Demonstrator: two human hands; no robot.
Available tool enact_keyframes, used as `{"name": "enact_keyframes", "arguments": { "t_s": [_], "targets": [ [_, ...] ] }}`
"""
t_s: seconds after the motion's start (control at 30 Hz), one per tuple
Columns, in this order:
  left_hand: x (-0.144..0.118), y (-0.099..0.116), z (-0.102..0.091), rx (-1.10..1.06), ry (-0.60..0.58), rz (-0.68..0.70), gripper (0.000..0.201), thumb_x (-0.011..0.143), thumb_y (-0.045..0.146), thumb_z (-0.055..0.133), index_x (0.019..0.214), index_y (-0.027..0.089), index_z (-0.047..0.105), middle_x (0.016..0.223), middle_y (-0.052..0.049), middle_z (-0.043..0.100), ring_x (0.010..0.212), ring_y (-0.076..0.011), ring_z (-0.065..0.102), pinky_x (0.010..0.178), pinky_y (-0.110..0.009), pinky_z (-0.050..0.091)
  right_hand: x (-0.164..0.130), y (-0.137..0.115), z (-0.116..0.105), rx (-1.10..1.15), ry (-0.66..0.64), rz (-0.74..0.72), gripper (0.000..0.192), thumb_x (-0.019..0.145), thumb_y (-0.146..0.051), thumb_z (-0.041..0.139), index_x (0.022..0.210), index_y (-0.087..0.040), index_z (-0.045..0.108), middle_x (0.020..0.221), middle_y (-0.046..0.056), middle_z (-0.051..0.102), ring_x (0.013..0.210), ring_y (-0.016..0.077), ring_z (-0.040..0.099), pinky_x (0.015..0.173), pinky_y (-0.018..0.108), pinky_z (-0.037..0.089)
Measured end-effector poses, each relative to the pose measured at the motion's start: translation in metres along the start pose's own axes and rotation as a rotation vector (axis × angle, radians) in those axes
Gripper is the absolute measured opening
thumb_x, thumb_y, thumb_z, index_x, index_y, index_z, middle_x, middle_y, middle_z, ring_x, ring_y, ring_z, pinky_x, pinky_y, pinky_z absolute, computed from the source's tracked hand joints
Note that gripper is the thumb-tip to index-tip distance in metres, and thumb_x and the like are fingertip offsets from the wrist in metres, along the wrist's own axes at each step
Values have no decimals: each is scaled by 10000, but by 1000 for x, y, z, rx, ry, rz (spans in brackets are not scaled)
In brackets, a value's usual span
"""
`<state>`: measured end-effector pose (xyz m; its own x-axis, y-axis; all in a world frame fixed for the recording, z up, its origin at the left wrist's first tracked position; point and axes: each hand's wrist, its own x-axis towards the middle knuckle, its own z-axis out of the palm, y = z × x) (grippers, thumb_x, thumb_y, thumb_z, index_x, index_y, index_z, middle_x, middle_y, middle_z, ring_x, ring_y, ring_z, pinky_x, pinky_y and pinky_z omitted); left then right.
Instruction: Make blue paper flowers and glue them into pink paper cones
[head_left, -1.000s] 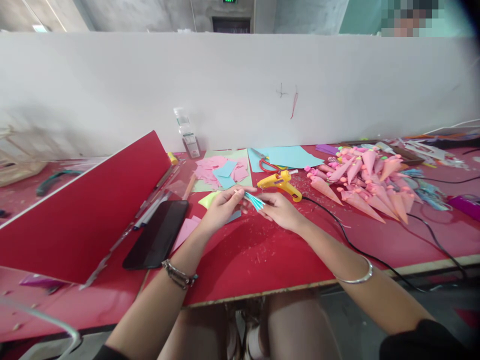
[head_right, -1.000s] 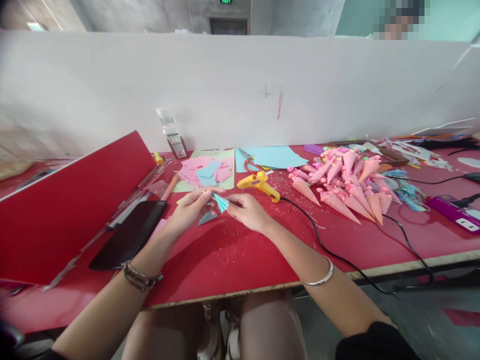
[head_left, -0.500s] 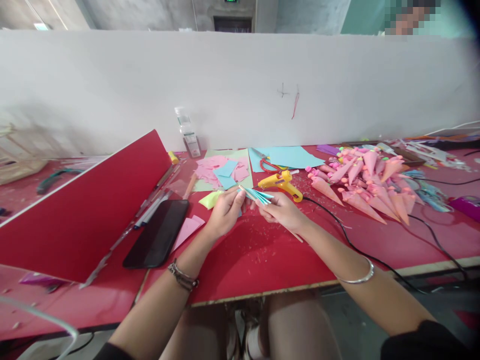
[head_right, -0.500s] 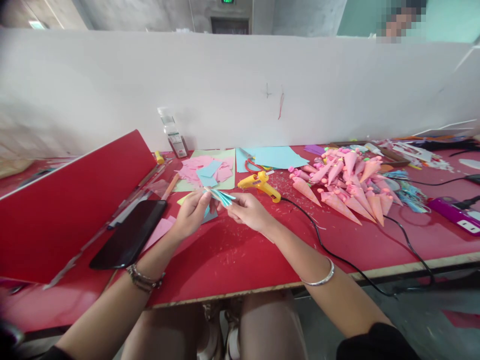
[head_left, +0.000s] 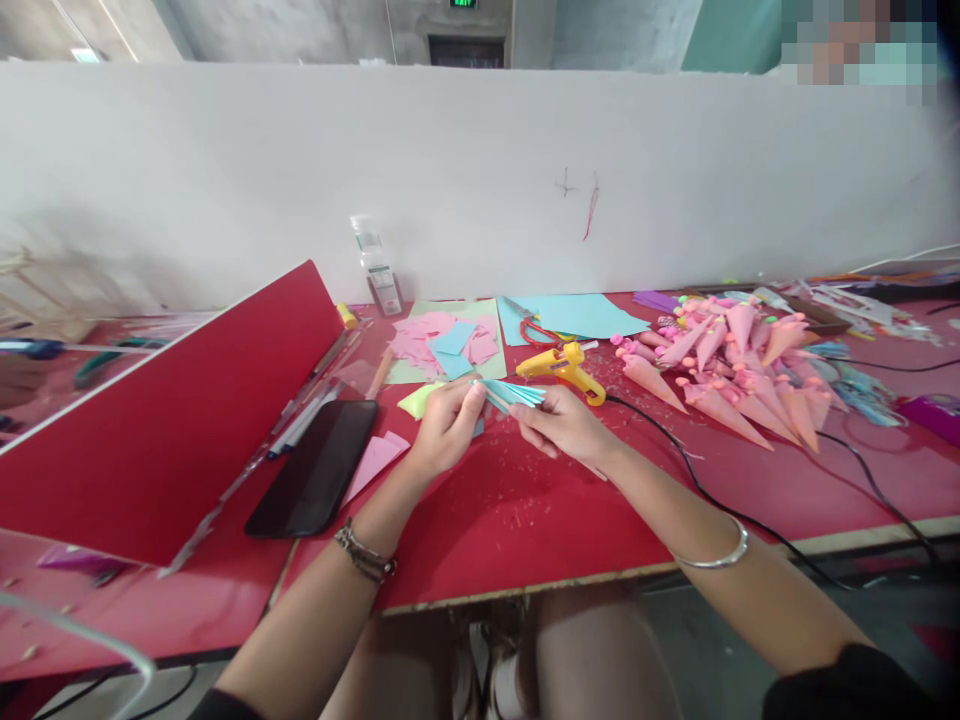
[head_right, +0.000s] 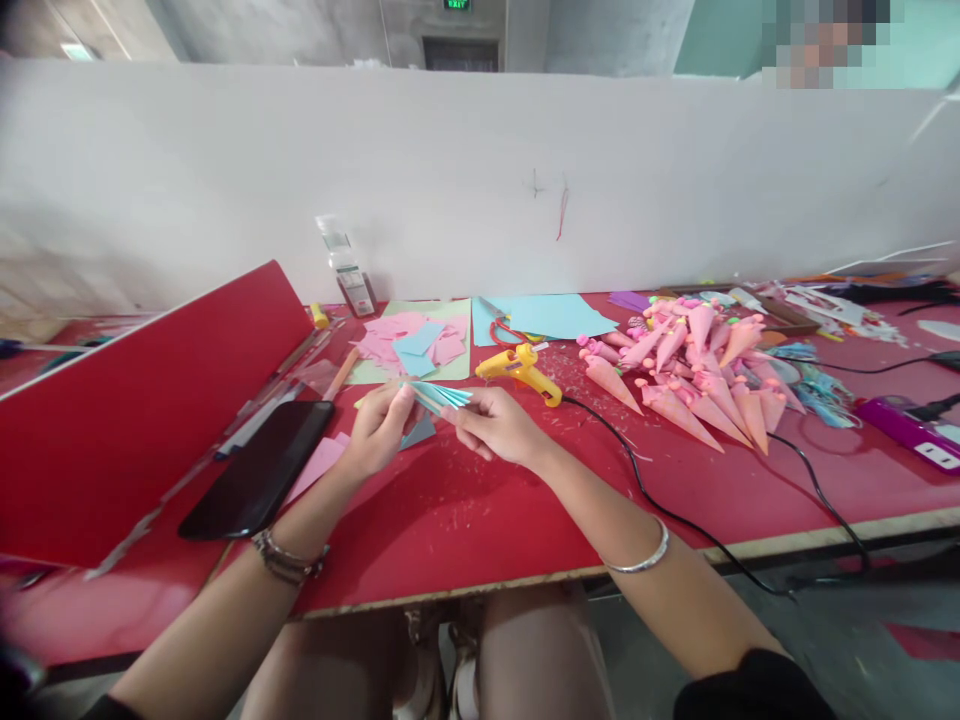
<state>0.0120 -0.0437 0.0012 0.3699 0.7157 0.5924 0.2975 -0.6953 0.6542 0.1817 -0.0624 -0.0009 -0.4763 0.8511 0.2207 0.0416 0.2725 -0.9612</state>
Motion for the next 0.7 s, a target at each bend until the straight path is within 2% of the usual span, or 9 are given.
{"name": "enact_keyframes", "arguments": {
  "t_s": [0.27,0.7],
  "targets": [
    [2,0,2,50,-41,58,391,885,292,310,527,161,399,499,25,420,493,-84,395,529,-218,324,1,1,1,1,24,4,269,810,-395,474,770,-135,530,417,-92,422,298,22,346,314,162,238],
    [1,-3,5,4,8,52,379,882,287,308,542,158,415,534,12,455,528,-89,431,543,-215,342,2,5,1,-4,41,-14,185,782,-333,530,747,-154,506,456,-90,443,327,23,383,330,152,279]
  ]
}}
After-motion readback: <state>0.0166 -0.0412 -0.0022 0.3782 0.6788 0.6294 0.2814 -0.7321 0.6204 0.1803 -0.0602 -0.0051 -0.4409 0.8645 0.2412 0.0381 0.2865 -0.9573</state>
